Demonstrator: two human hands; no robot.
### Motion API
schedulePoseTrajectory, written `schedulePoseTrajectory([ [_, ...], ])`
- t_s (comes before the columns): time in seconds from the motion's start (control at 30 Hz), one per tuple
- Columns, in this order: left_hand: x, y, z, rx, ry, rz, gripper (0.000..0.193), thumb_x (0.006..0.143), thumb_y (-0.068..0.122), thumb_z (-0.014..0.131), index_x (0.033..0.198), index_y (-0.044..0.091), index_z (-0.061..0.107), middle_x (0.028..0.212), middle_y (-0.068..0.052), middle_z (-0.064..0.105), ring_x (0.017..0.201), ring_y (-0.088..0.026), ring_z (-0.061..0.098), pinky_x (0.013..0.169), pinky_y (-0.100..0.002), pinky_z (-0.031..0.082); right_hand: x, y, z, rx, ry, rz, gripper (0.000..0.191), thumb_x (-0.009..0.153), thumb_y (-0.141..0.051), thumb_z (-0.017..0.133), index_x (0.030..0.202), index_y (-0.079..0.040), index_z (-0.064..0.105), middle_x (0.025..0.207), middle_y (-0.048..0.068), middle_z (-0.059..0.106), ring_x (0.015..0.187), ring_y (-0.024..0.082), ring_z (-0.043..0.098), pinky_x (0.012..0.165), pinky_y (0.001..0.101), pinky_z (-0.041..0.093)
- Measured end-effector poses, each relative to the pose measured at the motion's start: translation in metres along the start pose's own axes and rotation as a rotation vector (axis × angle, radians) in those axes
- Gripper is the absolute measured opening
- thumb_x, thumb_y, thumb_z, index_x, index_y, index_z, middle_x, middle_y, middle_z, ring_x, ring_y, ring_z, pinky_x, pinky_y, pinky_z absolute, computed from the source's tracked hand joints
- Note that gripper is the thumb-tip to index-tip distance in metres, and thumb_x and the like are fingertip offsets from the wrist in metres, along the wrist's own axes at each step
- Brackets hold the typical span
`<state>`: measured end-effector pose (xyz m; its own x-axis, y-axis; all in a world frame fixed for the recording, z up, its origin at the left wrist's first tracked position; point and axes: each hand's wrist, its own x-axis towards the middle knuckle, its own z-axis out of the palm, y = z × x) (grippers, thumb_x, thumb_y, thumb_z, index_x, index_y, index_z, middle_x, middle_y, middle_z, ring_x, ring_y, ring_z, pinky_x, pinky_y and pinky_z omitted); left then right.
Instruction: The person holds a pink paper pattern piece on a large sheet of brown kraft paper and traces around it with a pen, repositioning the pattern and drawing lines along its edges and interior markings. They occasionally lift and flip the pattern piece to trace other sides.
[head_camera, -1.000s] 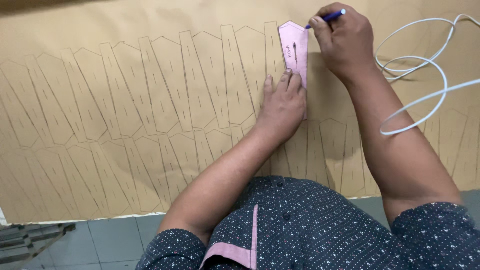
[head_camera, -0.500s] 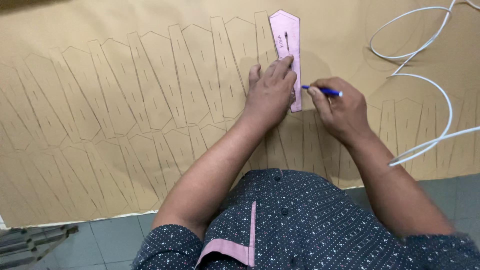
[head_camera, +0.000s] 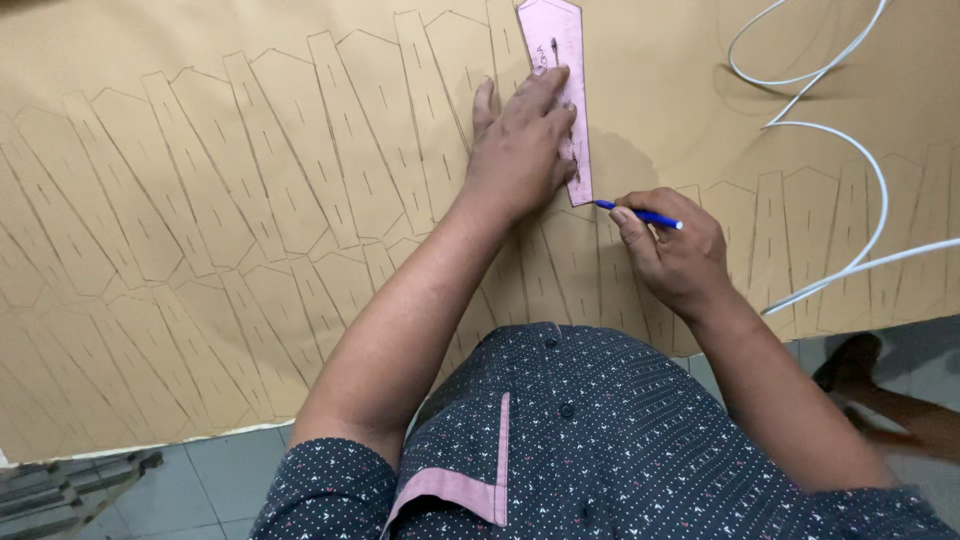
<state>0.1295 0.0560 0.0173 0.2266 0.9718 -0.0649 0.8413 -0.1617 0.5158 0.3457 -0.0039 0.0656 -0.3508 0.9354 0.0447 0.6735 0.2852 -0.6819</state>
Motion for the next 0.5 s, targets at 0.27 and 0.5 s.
schedulePoseTrajectory([
  [0.27,0.002,-0.002,0.002,-0.046,0.018,-0.017,0.052,0.073,0.028,0.086,0.121,0.016,0.068,0.155,-0.002,0.043,0.145,-0.022,0.040,0.119,-0.064,0.013,0.004,-0.004,0.000,-0.042,-0.003,-0.070,0.011,0.104,-0.014,0.070,0.103,-0.003,0.070,0.093,0.011,0.070,0.081,0.026,0.069,0.073,0.0362,0.055],
  [0.5,0.004,-0.007,-0.002,-0.030,0.091,-0.004,0.020,0.088,0.016,0.068,0.108,0.019,0.070,0.152,0.002,0.051,0.142,-0.018,0.046,0.119,-0.065,0.014,0.005,-0.013,0.011,0.080,-0.016,-0.170,0.011,0.100,-0.011,0.073,0.103,-0.003,0.067,0.092,0.012,0.069,0.081,0.027,0.069,0.072,0.0367,0.054],
])
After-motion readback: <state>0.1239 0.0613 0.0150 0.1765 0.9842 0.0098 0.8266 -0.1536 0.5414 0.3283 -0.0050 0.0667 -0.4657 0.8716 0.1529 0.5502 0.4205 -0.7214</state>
